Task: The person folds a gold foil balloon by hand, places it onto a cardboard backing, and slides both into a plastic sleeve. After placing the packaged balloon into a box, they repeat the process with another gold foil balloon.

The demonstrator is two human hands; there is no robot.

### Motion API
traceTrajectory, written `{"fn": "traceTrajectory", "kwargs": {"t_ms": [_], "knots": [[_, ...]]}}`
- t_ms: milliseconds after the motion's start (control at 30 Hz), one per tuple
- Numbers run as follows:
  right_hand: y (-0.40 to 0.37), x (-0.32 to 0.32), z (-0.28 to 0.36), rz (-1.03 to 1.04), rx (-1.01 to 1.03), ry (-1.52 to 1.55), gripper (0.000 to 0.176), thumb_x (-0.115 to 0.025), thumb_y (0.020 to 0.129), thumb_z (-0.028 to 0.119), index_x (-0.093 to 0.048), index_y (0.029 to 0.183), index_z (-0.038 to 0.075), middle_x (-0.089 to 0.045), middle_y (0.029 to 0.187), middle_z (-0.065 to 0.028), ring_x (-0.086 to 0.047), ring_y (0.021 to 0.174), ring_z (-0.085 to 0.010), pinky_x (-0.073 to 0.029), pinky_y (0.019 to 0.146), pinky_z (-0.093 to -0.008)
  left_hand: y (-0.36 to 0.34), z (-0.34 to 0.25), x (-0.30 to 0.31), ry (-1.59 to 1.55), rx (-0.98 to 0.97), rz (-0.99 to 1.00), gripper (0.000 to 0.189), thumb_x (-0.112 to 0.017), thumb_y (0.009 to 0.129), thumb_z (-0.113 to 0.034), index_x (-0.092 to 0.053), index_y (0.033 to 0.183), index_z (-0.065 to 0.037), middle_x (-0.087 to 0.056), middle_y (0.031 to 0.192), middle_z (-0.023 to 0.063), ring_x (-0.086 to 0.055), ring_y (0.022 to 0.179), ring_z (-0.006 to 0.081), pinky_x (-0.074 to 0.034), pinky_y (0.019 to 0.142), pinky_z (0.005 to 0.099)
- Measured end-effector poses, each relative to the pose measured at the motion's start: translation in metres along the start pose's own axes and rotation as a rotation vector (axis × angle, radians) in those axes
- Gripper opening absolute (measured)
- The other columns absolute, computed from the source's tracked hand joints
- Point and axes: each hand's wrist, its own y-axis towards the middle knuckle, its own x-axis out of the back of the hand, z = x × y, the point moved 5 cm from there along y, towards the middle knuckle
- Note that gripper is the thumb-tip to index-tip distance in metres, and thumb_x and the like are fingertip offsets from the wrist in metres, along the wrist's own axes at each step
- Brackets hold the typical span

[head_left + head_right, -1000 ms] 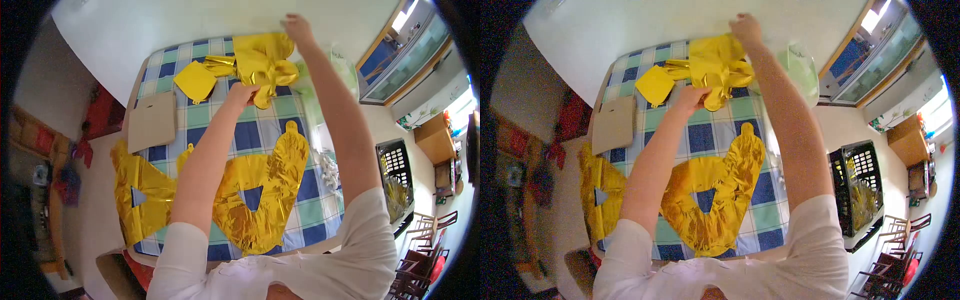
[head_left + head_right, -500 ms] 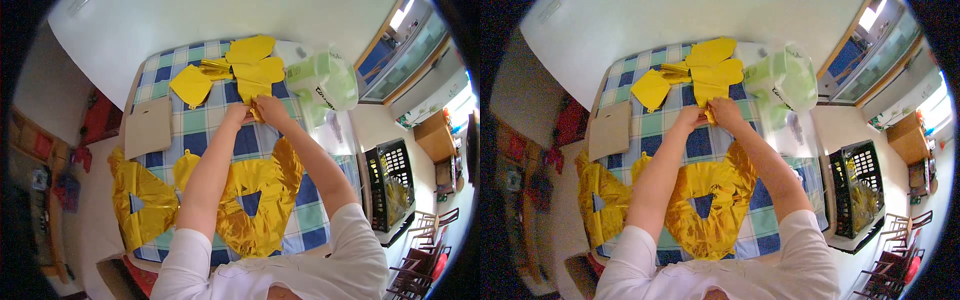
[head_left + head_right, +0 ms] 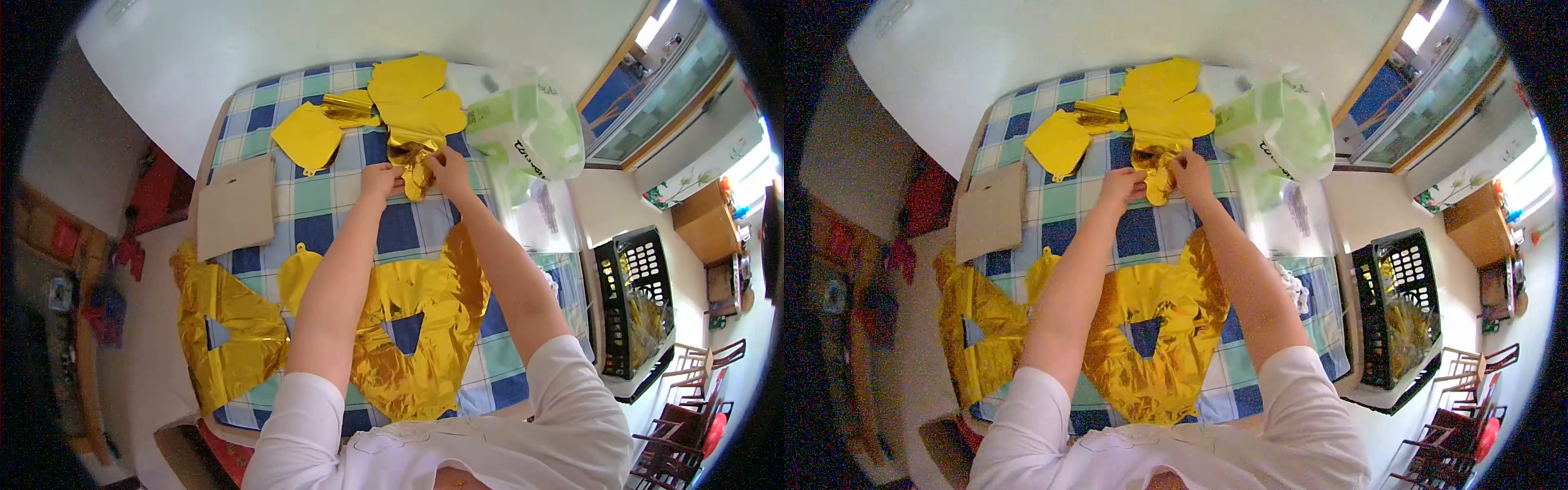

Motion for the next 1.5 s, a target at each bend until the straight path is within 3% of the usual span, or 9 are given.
{"fn": "traceTrajectory", "kwargs": {"t_ms": [367, 467, 667, 833, 1067, 1100, 1267, 1367, 1500], "knots": [[0.02, -0.013, 0.029, -0.196, 0.436, -0.624, 0.022, -0.057, 0.084, 0.015, -0.056, 0.104, 0.007, -0.059, 0.105, -0.0114, -0.059, 0.095, -0.0314, -0.044, 0.084, -0.0477, -0.013, -0.004, 0.004, 0.135, -0.066, -0.042, 0.023, -0.064, 0.086, -0.014, -0.058, 0.098, 0.006, -0.065, 0.09, 0.0141, -0.067, 0.072, 0.0201, -0.056, 0.059, 0.0329], [0.035, -0.02, 0.01, 0.061, 0.042, -0.577, 0.026, -0.054, 0.085, 0.012, -0.054, 0.111, 0.007, -0.056, 0.115, -0.0121, -0.053, 0.113, -0.0309, -0.04, 0.094, -0.0533, -0.017, -0.015, 0.007, -0.015, -0.09, -0.034, 0.026, -0.063, 0.087, -0.015, -0.057, 0.104, 0.004, -0.065, 0.093, 0.0129, -0.067, 0.073, 0.0193, -0.056, 0.06, 0.0312], [0.024, -0.023, -0.003, -0.127, 0.282, -0.737, 0.03, -0.053, 0.087, 0.016, -0.055, 0.116, 0.009, -0.055, 0.115, -0.0123, -0.05, 0.113, -0.0312, -0.04, 0.094, -0.0524, -0.048, -0.085, 0.023, -0.251, -0.243, 0.074, 0.024, -0.062, 0.089, -0.014, -0.056, 0.107, 0.0, -0.066, 0.095, 0.0093, -0.067, 0.075, 0.0163, -0.055, 0.065, 0.0285], [0.029, -0.023, 0.005, -0.022, 0.13, -0.822, 0.035, -0.052, 0.09, 0.023, -0.054, 0.122, 0.01, -0.053, 0.121, -0.0125, -0.047, 0.118, -0.0319, -0.037, 0.097, -0.058, -0.065, -0.134, 0.02, -0.343, -0.254, 0.116, 0.018, -0.062, 0.089, -0.013, -0.057, 0.103, -0.002, -0.064, 0.096, 0.0065, -0.065, 0.08, 0.0144, -0.054, 0.069, 0.027], [0.037, -0.028, -0.004, 0.018, 0.084, -0.891, 0.038, -0.051, 0.092, 0.026, -0.052, 0.126, 0.011, -0.05, 0.127, -0.0124, -0.044, 0.122, -0.033, -0.034, 0.098, -0.0615, -0.176, -0.256, 0.067, -0.663, -0.828, 0.064, 0.028, -0.047, 0.098, -0.016, -0.055, 0.119, 0.0, -0.059, 0.122, 0.0155, -0.057, 0.112, 0.0258, -0.048, 0.096, 0.0393], [0.038, -0.029, -0.006, -0.016, 0.092, -0.906, 0.039, -0.05, 0.092, 0.027, -0.051, 0.127, 0.011, -0.049, 0.129, -0.0129, -0.043, 0.123, -0.0329, -0.034, 0.099, -0.0599, -0.196, -0.275, 0.092, -0.701, -0.889, 0.818, 0.031, -0.044, 0.097, -0.014, -0.051, 0.123, 0.003, -0.055, 0.127, 0.0188, -0.054, 0.117, 0.0287, -0.044, 0.1, 0.0446], [0.045, -0.019, 0.001, -0.161, 0.171, -0.403, 0.046, -0.042, 0.095, 0.033, -0.047, 0.133, 0.008, -0.043, 0.139, -0.0157, -0.041, 0.128, -0.031, -0.035, 0.104, -0.0492, -0.32, -0.317, 0.159, -0.719, -1.268, 0.639, 0.043, -0.047, 0.09, 0.0, -0.037, 0.131, 0.011, -0.044, 0.135, 0.0251, -0.048, 0.122, 0.0338, -0.04, 0.104, 0.044], [0.065, -0.021, -0.001, -0.051, 0.115, -0.454, 0.047, -0.043, 0.095, 0.034, -0.047, 0.133, 0.007, -0.044, 0.138, -0.0163, -0.043, 0.127, -0.03, -0.036, 0.103, -0.0462, -0.351, -0.306, 0.171, -0.706, -1.252, 0.738, 0.045, -0.045, 0.092, 0.0, -0.035, 0.135, 0.01, -0.043, 0.137, 0.0236, -0.044, 0.126, 0.0331, -0.038, 0.106, 0.0438], [0.102, -0.021, 0.007, 0.071, 0.054, -0.52, 0.048, -0.045, 0.094, 0.036, -0.048, 0.132, 0.007, -0.046, 0.137, -0.0171, -0.045, 0.125, -0.0288, -0.037, 0.103, -0.0423, -0.362, -0.263, 0.2, -0.588, -1.316, 0.462, 0.044, -0.042, 0.096, -0.009, -0.034, 0.137, 0.007, -0.041, 0.14, 0.0209, -0.043, 0.127, 0.0325, -0.037, 0.107, 0.044]]}}
